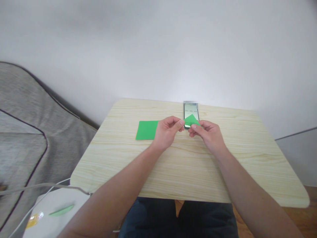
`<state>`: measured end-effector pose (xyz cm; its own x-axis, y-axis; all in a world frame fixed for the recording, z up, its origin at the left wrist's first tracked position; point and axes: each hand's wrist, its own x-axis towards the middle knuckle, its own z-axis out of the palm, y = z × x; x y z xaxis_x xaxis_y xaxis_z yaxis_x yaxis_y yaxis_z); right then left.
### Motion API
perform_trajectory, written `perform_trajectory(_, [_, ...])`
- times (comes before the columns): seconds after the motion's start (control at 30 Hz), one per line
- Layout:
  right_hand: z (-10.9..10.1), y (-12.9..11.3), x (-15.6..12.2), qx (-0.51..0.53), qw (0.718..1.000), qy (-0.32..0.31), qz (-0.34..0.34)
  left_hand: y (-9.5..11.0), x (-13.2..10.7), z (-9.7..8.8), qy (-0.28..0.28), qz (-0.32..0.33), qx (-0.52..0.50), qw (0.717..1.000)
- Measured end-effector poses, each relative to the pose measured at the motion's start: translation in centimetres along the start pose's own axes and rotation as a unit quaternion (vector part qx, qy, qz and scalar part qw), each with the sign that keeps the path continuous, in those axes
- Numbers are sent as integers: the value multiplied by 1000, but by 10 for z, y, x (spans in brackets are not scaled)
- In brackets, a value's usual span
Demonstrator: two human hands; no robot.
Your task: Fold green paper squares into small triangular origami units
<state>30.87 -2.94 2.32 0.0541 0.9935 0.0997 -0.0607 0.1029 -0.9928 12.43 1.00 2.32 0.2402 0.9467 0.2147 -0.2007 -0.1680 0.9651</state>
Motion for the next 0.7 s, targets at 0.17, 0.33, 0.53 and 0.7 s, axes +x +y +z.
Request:
perform_trajectory(0.17, [-2, 1, 0, 12, 1000, -3, -1, 1, 0, 0, -4, 0, 9, 1000])
perform_trajectory(0.33, [-2, 3, 1, 20, 1000, -20, 9, -2, 0, 0, -8, 7, 1, 1000])
perform_trajectory(0.53, [0, 2, 0, 12, 999, -33, 9, -3, -2, 0, -29, -9, 18, 999])
perform_trajectory(0.7, [1, 1, -1, -24, 999, -36, -1, -3, -2, 1, -35, -12, 18, 999])
